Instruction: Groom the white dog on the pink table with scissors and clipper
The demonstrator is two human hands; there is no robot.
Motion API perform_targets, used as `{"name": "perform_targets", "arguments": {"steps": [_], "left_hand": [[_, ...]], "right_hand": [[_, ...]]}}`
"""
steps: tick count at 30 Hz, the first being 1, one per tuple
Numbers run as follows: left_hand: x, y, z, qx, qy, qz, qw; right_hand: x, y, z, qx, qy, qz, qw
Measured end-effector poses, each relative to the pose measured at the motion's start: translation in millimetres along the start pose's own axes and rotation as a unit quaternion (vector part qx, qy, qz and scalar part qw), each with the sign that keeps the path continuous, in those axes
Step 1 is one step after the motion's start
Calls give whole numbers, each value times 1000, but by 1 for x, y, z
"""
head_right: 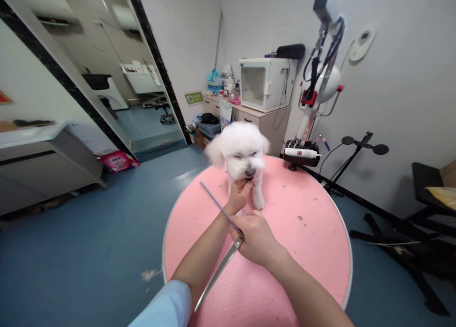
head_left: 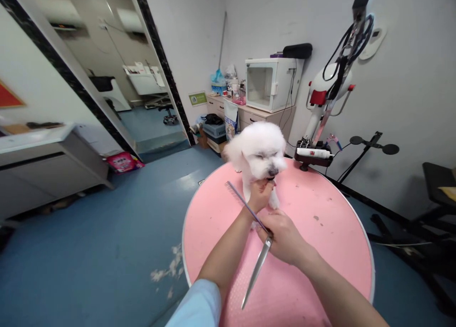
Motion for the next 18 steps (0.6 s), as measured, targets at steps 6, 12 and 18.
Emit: {"name": "perform_targets", "arguments": {"steps": [6,12,18], "left_hand": [[6,6,-5,-7,77,-64,995],[13,14,-12,-15,179,-93,979],[14,12,-15,-12,206,-89,974]], "right_hand": [[98,49,21,103,136,-289,942],[146,92,70,102,-5,-337,936],[141,108,81,55,10,-270,961]]}}
Point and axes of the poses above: each hand's wrist, its own z-axis towards the middle knuckle, its own x-axis out of the back of the hand, y = z × x, the point moved 4 cm from there along z, towards the middle knuckle, and after that the axes turned 7 degrees about x, right-handed, at the moved point
